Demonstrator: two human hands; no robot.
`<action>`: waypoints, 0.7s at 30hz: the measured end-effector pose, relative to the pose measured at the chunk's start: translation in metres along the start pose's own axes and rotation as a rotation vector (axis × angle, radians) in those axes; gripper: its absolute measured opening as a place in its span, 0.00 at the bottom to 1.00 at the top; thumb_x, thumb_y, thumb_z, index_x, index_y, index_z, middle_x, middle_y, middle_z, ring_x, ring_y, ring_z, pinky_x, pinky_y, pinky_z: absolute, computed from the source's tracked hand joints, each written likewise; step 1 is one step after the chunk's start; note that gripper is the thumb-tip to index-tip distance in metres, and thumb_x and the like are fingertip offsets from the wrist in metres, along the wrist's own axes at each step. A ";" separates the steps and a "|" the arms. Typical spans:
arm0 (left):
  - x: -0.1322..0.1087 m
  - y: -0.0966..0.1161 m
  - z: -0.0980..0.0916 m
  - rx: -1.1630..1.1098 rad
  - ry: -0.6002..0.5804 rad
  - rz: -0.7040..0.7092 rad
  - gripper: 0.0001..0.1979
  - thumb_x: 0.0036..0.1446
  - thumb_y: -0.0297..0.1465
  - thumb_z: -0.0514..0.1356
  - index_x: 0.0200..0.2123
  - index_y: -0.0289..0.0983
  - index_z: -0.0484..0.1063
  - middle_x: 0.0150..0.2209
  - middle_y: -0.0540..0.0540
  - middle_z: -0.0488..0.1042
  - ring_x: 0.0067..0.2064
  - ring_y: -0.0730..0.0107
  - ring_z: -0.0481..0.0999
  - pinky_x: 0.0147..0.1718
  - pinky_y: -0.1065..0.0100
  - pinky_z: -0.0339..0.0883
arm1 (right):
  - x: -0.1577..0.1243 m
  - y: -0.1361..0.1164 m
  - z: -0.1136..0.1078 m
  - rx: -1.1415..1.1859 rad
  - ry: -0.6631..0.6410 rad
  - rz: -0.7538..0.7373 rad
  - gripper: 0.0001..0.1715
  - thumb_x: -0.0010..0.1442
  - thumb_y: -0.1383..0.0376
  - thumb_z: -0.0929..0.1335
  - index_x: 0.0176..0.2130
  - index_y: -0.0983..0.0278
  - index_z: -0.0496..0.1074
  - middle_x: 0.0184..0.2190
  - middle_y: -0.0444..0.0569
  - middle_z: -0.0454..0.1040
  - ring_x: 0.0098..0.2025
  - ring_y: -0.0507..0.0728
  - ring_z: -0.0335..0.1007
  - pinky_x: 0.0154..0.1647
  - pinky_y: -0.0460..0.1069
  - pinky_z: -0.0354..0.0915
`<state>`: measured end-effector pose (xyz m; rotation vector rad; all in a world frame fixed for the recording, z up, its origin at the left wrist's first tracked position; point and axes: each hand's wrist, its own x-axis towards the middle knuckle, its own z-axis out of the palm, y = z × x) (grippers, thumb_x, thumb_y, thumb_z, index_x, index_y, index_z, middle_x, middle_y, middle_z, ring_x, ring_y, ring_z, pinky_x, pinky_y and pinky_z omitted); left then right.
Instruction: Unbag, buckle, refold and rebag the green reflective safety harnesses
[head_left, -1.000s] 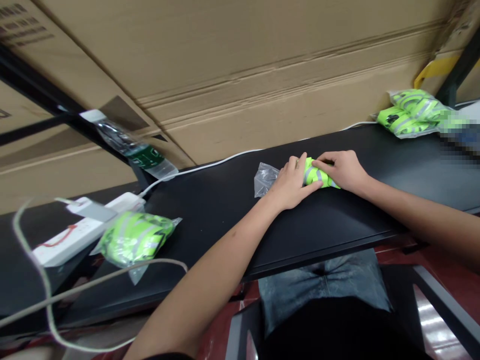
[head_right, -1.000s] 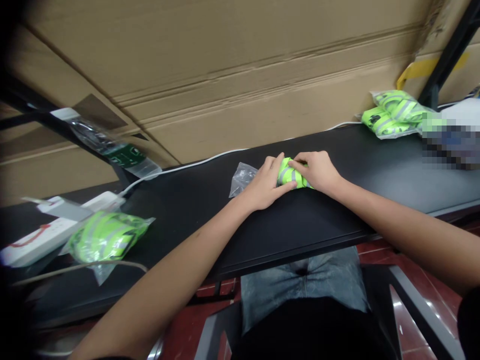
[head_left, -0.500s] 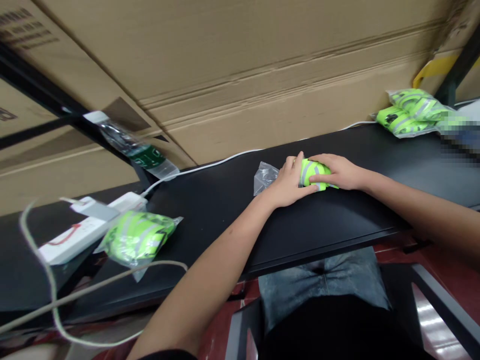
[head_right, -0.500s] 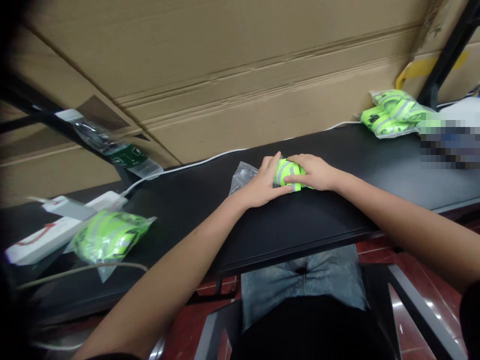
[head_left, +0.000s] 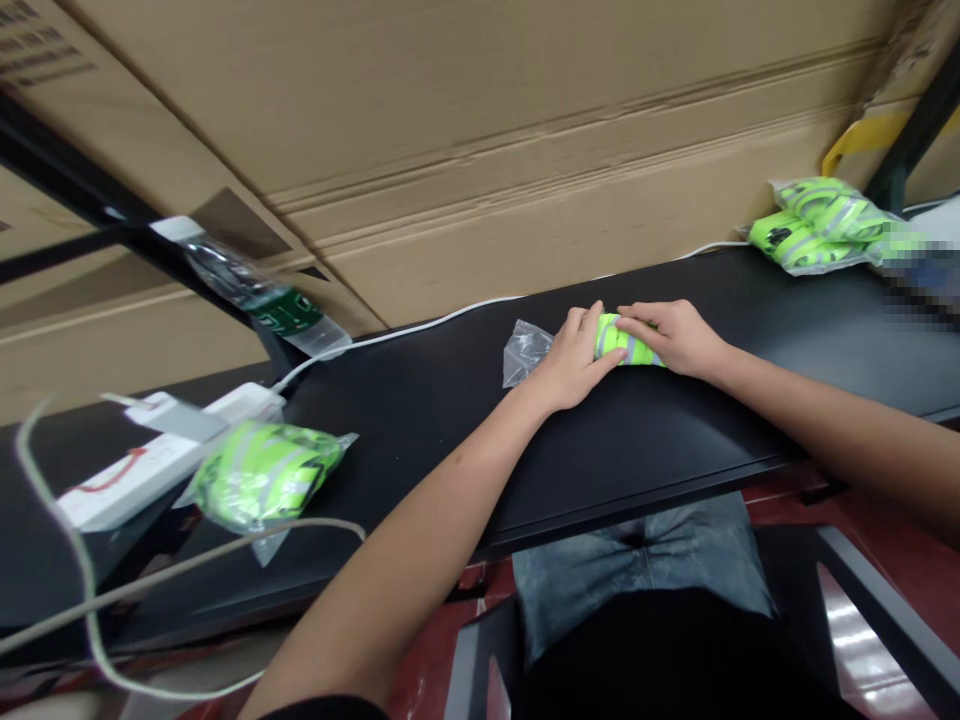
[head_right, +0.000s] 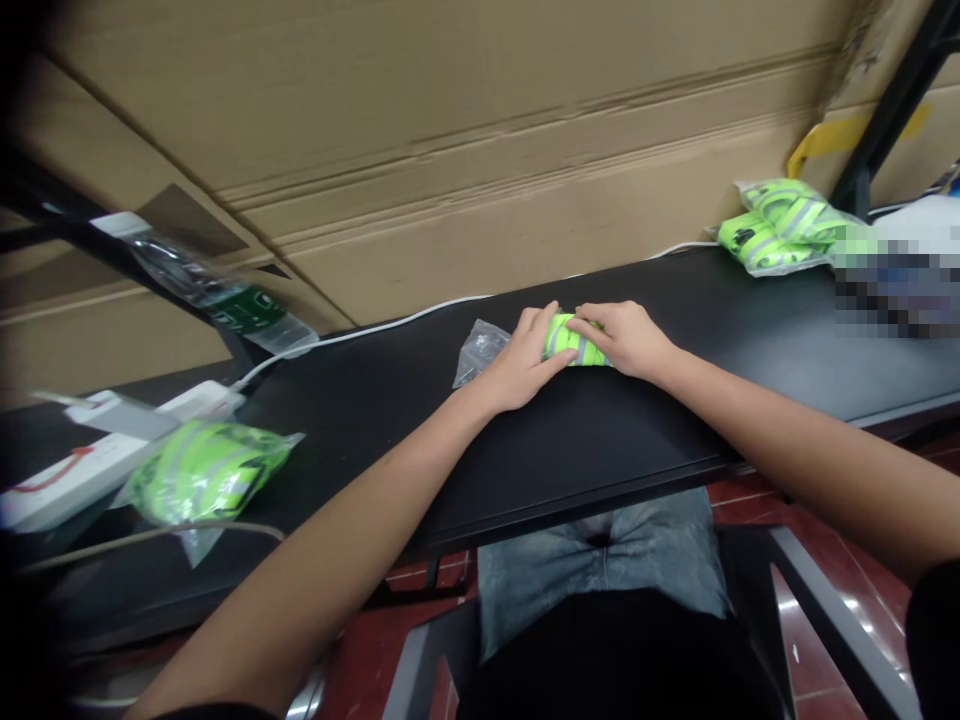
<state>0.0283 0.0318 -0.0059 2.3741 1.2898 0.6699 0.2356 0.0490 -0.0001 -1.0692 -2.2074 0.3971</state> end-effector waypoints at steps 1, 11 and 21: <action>0.001 0.000 0.000 0.005 0.005 -0.004 0.37 0.65 0.45 0.54 0.69 0.32 0.47 0.62 0.33 0.57 0.66 0.46 0.60 0.66 0.49 0.53 | 0.000 0.000 0.001 -0.003 -0.006 0.007 0.23 0.71 0.52 0.59 0.40 0.62 0.76 0.39 0.50 0.80 0.40 0.58 0.76 0.44 0.52 0.65; 0.003 0.010 0.005 0.064 0.042 -0.068 0.33 0.67 0.40 0.50 0.68 0.26 0.50 0.61 0.29 0.58 0.66 0.44 0.61 0.65 0.46 0.55 | -0.002 -0.001 0.005 0.075 0.190 0.054 0.14 0.63 0.56 0.70 0.35 0.63 0.80 0.40 0.52 0.83 0.44 0.62 0.81 0.49 0.56 0.72; -0.005 -0.001 -0.024 0.101 -0.131 -0.030 0.59 0.47 0.39 0.66 0.72 0.26 0.33 0.70 0.26 0.48 0.71 0.37 0.49 0.69 0.46 0.48 | -0.010 0.010 -0.010 -0.086 -0.191 -0.220 0.42 0.57 0.50 0.73 0.62 0.72 0.70 0.65 0.69 0.64 0.62 0.74 0.68 0.63 0.66 0.64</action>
